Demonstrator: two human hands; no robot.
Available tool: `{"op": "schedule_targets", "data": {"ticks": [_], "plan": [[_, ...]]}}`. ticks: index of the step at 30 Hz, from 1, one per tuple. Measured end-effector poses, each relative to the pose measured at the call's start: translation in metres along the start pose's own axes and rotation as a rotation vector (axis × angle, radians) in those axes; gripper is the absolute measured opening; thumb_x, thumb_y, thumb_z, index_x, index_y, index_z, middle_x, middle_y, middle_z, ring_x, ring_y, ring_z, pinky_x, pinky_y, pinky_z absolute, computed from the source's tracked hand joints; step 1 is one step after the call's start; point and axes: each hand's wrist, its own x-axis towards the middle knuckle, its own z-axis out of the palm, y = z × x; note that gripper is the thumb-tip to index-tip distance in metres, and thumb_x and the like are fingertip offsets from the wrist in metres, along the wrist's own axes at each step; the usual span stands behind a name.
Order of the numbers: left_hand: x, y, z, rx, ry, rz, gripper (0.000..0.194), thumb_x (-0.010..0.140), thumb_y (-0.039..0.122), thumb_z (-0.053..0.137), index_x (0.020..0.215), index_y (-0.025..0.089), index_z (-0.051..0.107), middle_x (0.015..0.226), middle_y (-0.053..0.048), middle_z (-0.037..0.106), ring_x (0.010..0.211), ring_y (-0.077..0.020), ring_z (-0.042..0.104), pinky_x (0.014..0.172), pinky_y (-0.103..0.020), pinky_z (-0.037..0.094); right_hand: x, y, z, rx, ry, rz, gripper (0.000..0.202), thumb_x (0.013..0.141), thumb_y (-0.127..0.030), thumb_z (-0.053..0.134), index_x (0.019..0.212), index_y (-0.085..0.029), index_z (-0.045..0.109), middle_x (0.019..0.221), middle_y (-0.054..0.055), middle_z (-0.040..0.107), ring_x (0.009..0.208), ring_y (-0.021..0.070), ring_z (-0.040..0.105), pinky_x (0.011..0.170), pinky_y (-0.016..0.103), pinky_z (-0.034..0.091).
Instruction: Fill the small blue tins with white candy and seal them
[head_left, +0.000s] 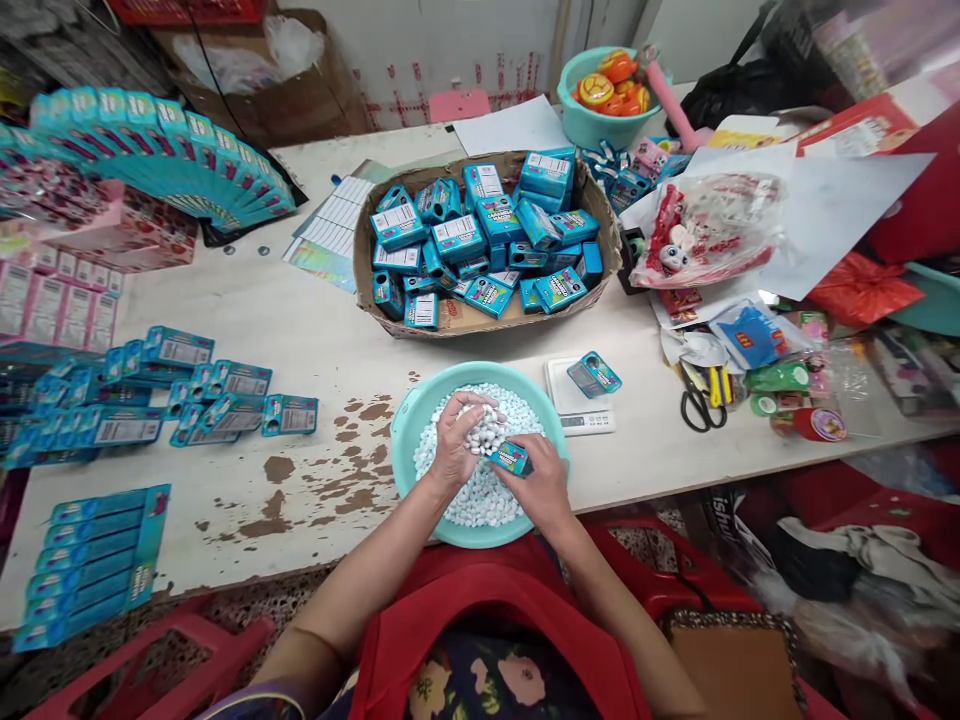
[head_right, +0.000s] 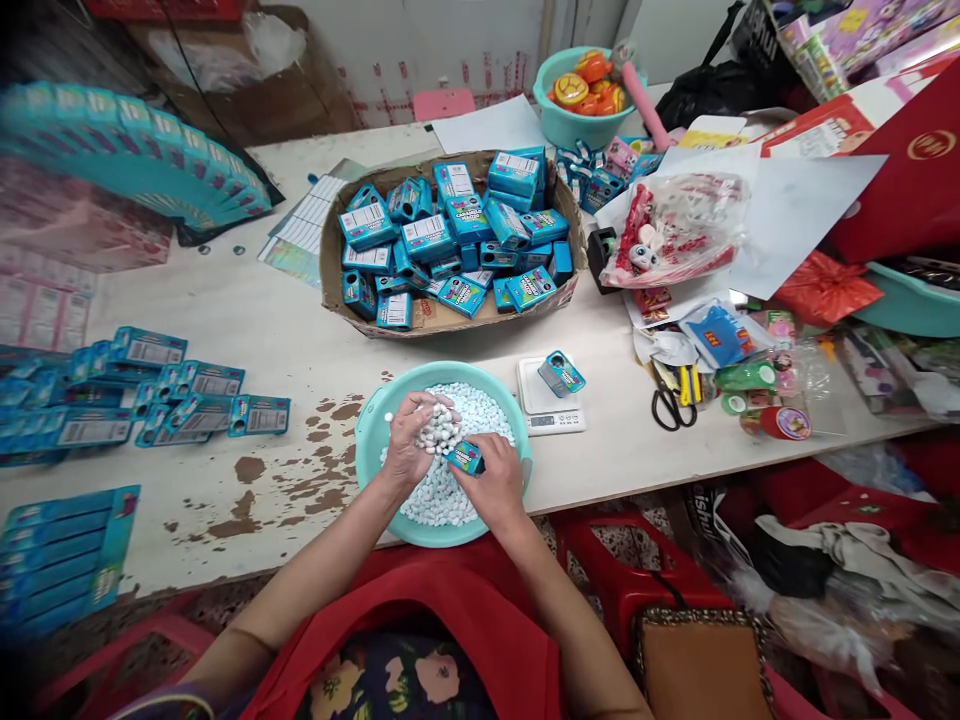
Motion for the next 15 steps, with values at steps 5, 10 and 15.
{"op": "schedule_targets", "data": {"ticks": [5,10,15], "plan": [[0.001,0.003,0.005,0.06,0.041,0.009,0.016,0.074,0.029,0.064,0.081,0.018,0.053,0.077,0.0,0.06,0.067,-0.0133,0.062,0.06,-0.025,0.05,0.004,-0.008,-0.005,-0.003,0.029,-0.024,0.03,0.074,-0.034,0.072,0.101,-0.024,0.063,0.094,0.006,0.065,0.092,0.0242,0.059,0.081,0.039,0.047],[0.004,0.01,0.009,0.093,0.067,0.036,0.019,0.074,0.03,0.064,0.077,0.019,0.05,0.066,0.003,0.056,0.054,-0.0091,0.055,0.05,-0.021,0.045,0.006,-0.018,-0.014,0.039,0.059,-0.021,0.029,0.075,-0.033,0.072,0.101,-0.025,0.064,0.094,0.006,0.065,0.091,0.0239,0.059,0.08,0.039,0.047],[0.002,0.014,0.01,0.12,0.085,0.046,0.021,0.074,0.033,0.065,0.077,0.019,0.05,0.067,0.003,0.055,0.056,-0.0094,0.056,0.051,-0.021,0.046,0.007,-0.02,-0.016,0.044,0.055,0.0,0.028,0.074,-0.033,0.072,0.1,-0.026,0.065,0.093,0.005,0.066,0.09,0.024,0.06,0.08,0.039,0.047]]}}
